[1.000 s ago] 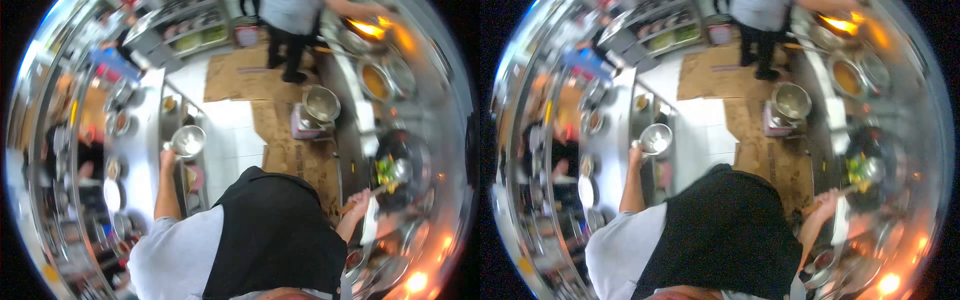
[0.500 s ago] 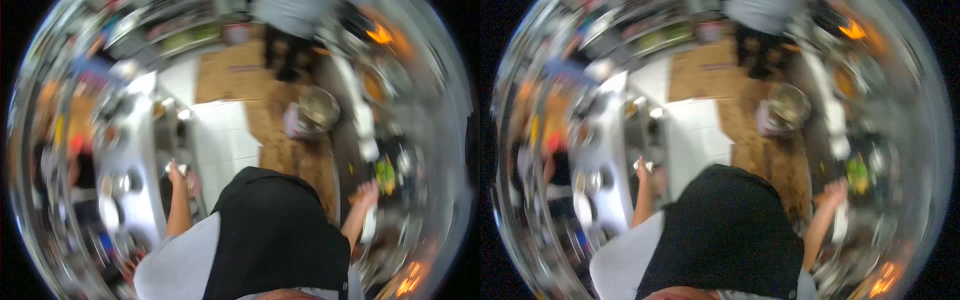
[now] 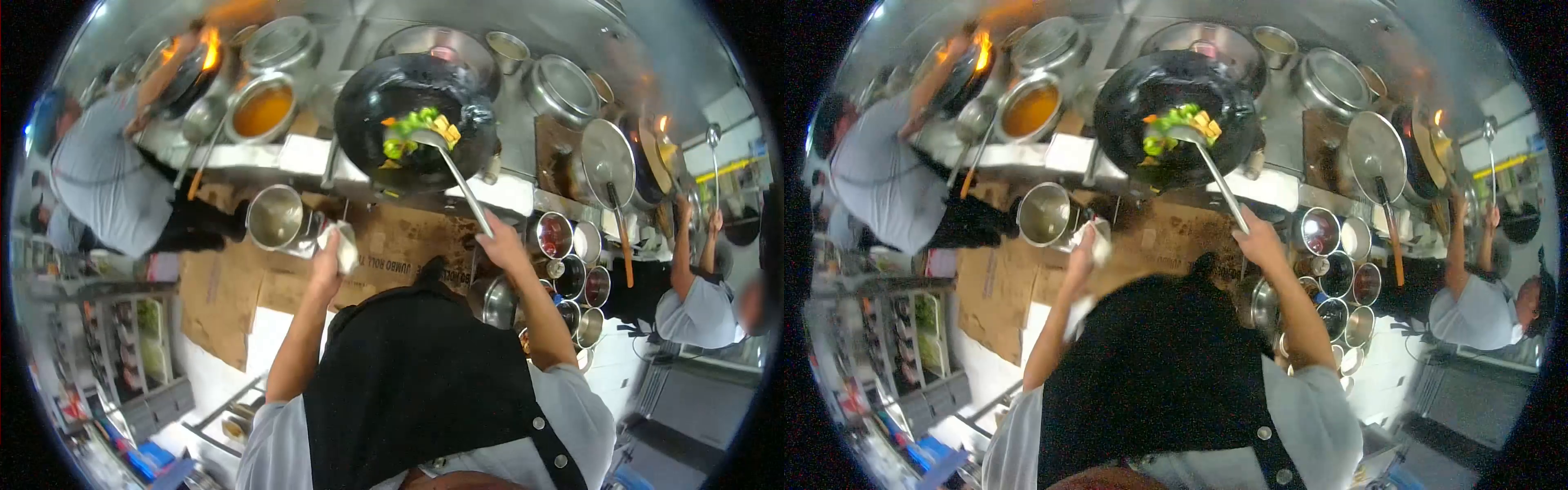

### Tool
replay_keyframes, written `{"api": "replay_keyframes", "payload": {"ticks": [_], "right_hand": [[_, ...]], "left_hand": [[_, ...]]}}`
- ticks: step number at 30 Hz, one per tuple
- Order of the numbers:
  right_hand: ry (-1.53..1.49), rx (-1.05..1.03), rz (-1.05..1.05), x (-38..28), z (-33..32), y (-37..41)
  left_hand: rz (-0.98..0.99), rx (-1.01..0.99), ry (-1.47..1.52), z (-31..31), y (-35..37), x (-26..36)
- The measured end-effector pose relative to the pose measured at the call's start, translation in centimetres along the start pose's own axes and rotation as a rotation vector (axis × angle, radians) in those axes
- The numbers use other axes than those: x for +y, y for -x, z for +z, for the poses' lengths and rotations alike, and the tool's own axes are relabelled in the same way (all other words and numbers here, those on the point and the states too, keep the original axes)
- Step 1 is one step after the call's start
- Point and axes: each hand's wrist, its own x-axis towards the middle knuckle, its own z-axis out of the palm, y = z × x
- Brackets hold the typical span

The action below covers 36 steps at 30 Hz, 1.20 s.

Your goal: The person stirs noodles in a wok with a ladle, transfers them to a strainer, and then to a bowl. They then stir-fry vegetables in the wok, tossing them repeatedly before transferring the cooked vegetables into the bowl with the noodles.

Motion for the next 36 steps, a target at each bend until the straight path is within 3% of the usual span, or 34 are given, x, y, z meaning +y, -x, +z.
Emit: {"api": "replay_keyframes", "payload": {"ticks": [1,5,9,10,13,15,17,19,22,23,26,27,31,36], "right_hand": [[0.043,0.011,0.027,-0.6,-0.4,-2.2],[-0.293,0.155,-0.078,-1.4,-3.4,-8.6],[-0.551,0.119,-0.101,-3.7,-8.1,-9.4],[-0.584,0.128,-0.139,-3.7,-8.6,-9.6],[-0.656,0.080,-0.127,-1.5,-6.6,-10.9],[-0.722,0.040,-0.065,0.9,-3.9,-12.0],[-0.658,0.096,-0.078,1.1,-3.8,-13.1],[-0.589,0.208,-0.124,1.9,-2.8,-14.3],[-0.417,0.313,-0.026,2.0,-3.9,-14.5],[-0.356,0.260,0.143,1.6,-4.7,-14.1],[-0.282,0.317,0.198,1.1,-4.2,-13.6],[-0.256,0.223,0.325,0.9,-4.4,-13.2],[-0.322,0.258,0.301,-1.2,-3.1,-12.1],[-0.271,0.130,0.262,-7.2,-5.4,-13.0]], "left_hand": [[-0.042,-0.054,-0.010,3.3,-0.7,1.6],[-0.087,-0.036,0.032,12.4,-4.2,4.0],[-0.131,-0.027,-0.060,15.0,-10.3,3.1],[-0.115,-0.028,0.034,15.9,-10.4,3.9],[-0.112,-0.007,0.188,20.7,-6.6,10.8],[0.013,-0.074,0.198,22.5,-8.9,12.0],[-0.125,0.005,0.248,25.2,-12.3,14.0],[-0.085,-0.029,0.222,25.7,-17.4,13.6],[-0.009,-0.057,0.188,27.4,-23.7,13.3],[0.032,-0.076,0.176,27.8,-25.7,13.2],[0.060,-0.091,0.032,29.4,-29.9,13.9],[0.064,-0.114,0.031,29.8,-31.9,13.8],[-0.135,-0.234,-0.009,29.9,-33.6,15.4],[-0.104,-0.253,0.072,30.0,-36.0,13.9]]}}
